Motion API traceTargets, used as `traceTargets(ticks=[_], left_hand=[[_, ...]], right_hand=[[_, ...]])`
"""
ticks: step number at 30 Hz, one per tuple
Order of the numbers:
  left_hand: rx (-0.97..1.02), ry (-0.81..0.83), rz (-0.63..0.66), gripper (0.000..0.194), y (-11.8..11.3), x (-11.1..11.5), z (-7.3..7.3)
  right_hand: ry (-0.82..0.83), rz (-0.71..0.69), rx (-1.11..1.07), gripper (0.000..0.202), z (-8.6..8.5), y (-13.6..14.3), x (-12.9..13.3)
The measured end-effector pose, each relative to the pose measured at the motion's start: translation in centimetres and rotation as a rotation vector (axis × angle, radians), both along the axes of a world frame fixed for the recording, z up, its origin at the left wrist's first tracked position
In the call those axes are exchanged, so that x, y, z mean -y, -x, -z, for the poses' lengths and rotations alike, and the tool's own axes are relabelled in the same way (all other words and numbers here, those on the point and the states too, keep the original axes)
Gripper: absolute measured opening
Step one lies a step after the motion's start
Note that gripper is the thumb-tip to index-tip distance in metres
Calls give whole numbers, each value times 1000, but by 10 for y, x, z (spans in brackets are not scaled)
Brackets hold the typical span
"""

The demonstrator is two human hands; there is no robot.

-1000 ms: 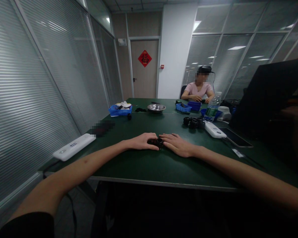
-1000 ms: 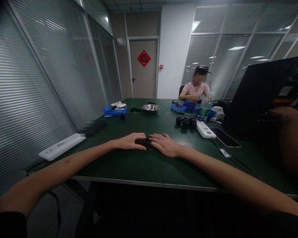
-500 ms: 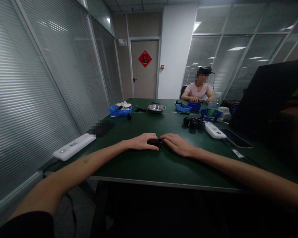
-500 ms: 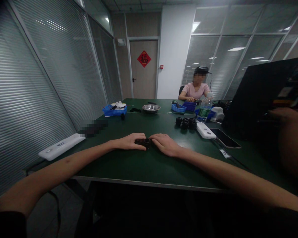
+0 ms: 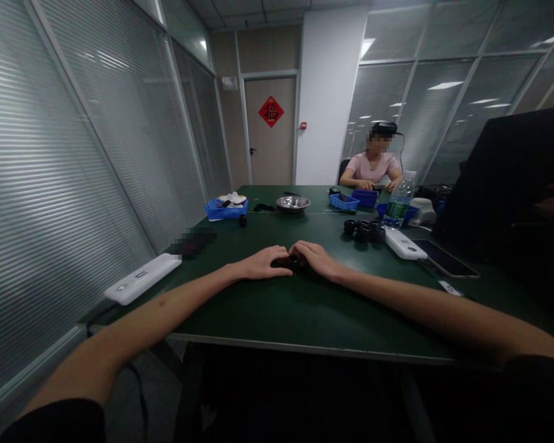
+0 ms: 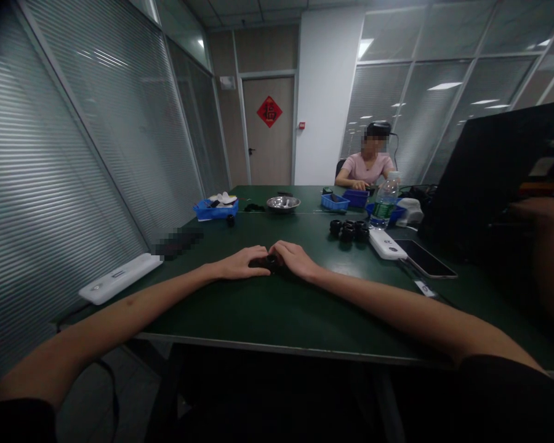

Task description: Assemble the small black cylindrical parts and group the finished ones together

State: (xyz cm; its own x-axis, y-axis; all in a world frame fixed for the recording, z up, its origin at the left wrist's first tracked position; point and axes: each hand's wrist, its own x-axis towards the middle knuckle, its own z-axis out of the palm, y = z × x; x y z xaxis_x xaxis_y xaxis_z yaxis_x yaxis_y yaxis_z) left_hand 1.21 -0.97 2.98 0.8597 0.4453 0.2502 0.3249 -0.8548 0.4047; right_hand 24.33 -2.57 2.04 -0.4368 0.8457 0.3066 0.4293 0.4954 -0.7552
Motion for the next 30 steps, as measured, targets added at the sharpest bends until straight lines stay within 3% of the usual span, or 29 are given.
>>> traceTargets(ticks=[7,24,30], left_hand=[[-28,-41,-29,40,6,-9,2],[-47,-66,-36,36,6,-10,4],[-40,-39,-41,36,7,-6,0]], right_hand=[[51,16,-75,37,8,-5,-3],[-376,-55,196,28,3,4,20],[-388,-51,249,28,1,5,26]])
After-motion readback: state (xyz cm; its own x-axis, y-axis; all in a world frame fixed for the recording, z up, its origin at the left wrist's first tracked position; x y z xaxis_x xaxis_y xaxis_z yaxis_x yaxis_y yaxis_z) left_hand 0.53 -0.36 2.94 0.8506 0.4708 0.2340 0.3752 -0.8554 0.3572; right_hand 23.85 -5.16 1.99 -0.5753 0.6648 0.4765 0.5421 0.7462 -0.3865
